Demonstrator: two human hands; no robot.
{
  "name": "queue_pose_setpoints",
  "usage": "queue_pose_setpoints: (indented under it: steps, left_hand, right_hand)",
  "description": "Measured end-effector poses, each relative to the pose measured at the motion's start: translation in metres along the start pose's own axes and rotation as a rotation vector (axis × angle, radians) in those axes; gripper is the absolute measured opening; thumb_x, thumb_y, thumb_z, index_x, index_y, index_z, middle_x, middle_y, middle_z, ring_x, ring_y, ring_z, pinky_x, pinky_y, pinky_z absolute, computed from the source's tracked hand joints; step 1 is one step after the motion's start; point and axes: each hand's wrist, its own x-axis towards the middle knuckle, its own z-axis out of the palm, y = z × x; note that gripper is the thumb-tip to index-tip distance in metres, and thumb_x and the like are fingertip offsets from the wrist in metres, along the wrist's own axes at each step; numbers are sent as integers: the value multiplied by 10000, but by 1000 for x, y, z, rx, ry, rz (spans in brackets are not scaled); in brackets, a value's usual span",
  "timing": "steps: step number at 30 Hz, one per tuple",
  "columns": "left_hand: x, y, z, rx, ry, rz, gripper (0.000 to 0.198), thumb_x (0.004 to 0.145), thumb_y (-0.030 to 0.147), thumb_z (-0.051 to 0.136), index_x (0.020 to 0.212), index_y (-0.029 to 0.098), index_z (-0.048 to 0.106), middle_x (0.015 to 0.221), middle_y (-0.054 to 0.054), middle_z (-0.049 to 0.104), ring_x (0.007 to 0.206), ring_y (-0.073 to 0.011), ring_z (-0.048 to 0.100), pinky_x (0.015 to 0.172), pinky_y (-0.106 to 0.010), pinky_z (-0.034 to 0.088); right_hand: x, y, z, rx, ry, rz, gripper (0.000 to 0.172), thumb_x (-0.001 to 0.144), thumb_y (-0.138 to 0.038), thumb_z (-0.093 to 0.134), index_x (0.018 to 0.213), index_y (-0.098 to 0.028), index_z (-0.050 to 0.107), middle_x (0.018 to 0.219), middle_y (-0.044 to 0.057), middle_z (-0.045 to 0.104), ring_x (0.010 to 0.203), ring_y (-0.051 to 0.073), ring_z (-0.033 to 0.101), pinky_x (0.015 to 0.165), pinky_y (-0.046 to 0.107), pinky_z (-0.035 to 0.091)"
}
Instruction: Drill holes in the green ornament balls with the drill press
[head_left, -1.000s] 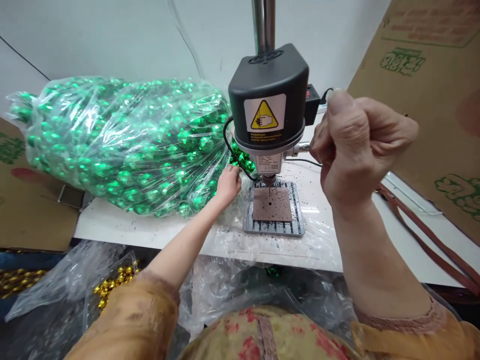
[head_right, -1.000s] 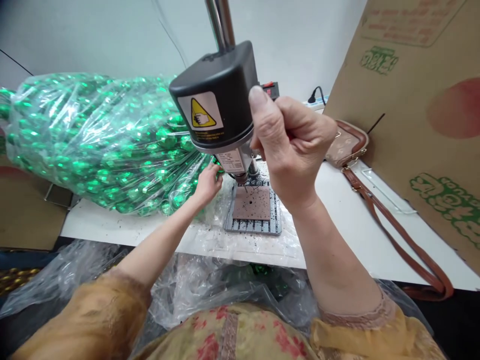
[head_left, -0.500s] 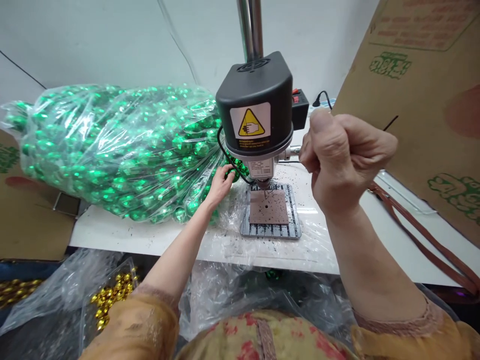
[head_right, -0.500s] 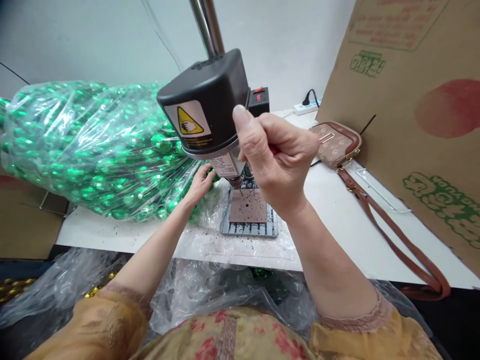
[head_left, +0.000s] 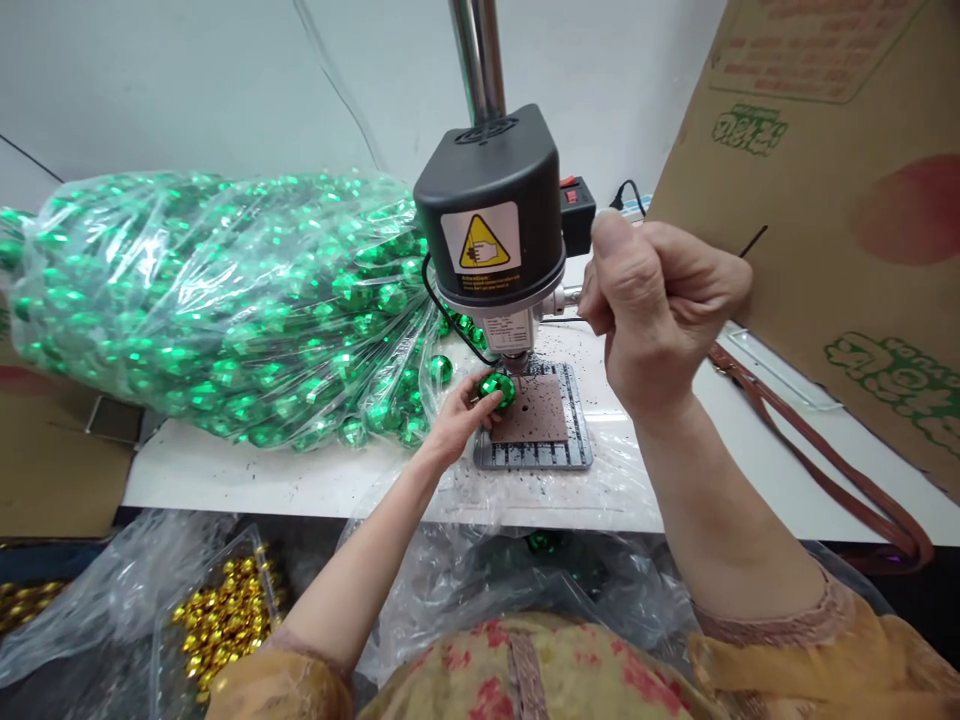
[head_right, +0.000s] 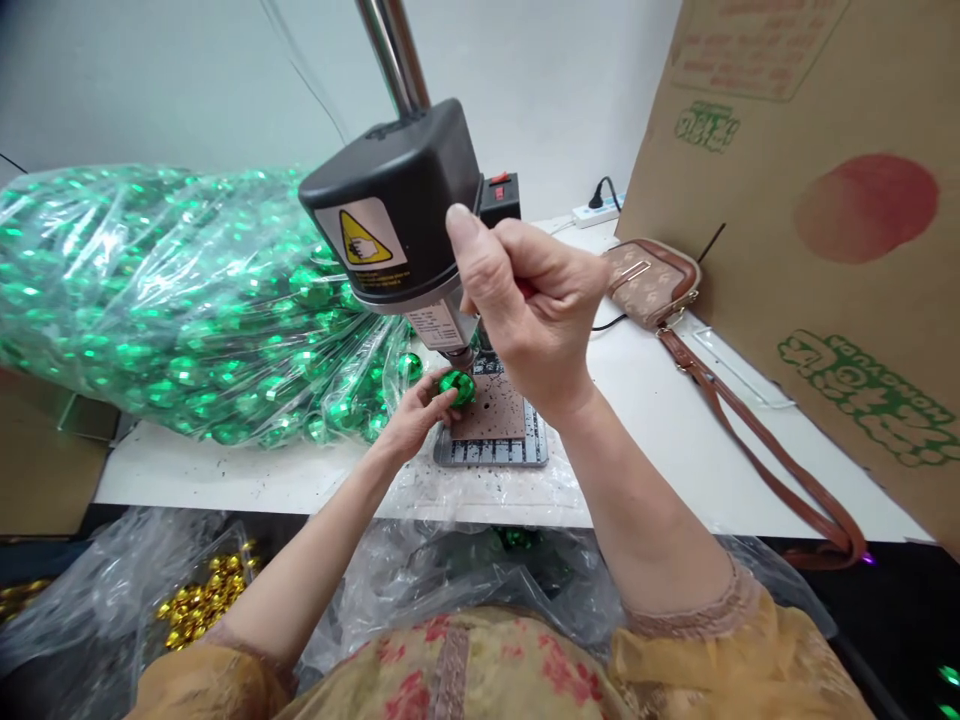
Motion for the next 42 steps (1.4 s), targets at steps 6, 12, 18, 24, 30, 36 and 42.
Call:
queue_pose_setpoints:
  steps: [6, 12, 18, 24, 30, 36, 42]
  left_hand:
    - [3, -4, 6, 98, -48, 32, 685, 733, 462, 856, 1337, 227, 632, 986, -50, 739, 640, -134, 619, 529, -254, 482]
    - [7, -8, 11, 232, -44, 68, 691, 686, 436, 891, 1295, 217, 648, 874, -20, 704, 665, -152, 594, 606, -276, 455]
    - [4, -14, 25, 471, 54, 292, 580, 707, 349, 878, 1228, 226, 656, 968, -30, 683, 725, -160, 591, 661, -290, 476]
    - [-1, -20, 34, 600, 98, 408, 534, 740, 267, 856, 1231, 223, 649, 1173, -85, 707, 1111, -285, 644, 968, -440, 508]
    - [-2, -27, 34, 569, 113, 396, 555, 756, 280, 860, 1267, 234, 649, 1227, -94, 699, 1174, -296, 626, 1020, -462, 494]
    - [-4, -31, 34, 522, 135, 387, 585, 750, 293, 869, 1283, 220, 640, 1220, -106, 680, 1175, -301, 635, 1031, -467, 502]
    - [-3, -33, 33, 537, 138, 420, 565, 760, 276, 863, 1274, 220, 635, 1219, -102, 681, 1181, -300, 633, 1038, -464, 502]
  right_hand:
    - [0, -1, 0, 50, -18, -11, 437, 924, -169, 632, 512, -191, 488, 460, -72, 418, 427, 38, 364, 456, 258, 324]
    - [0, -3, 0, 17, -18, 4, 445, 938, -203, 630, 517, -190, 484, 467, -78, 412, 422, 26, 360, 475, 244, 355]
    - [1, -5, -1, -37, -32, 20, 501, 947, -360, 640, 513, -197, 450, 462, -68, 398, 420, 32, 358, 474, 253, 366]
    - [2, -6, -2, -32, -53, 3, 470, 945, -231, 629, 510, -187, 457, 460, -70, 408, 421, 25, 362, 467, 240, 351]
    - [0, -5, -2, 43, -50, -12, 429, 921, -125, 619, 517, -182, 489, 465, -75, 423, 419, 25, 361, 456, 243, 325]
    - [-10, 2, -4, 50, -39, -98, 450, 939, -168, 612, 513, -189, 468, 446, -64, 356, 422, 47, 352, 445, 273, 255]
    - [-21, 8, -7, 36, -38, -125, 494, 968, -247, 599, 507, -176, 436, 463, -57, 363, 433, 40, 380, 463, 284, 234]
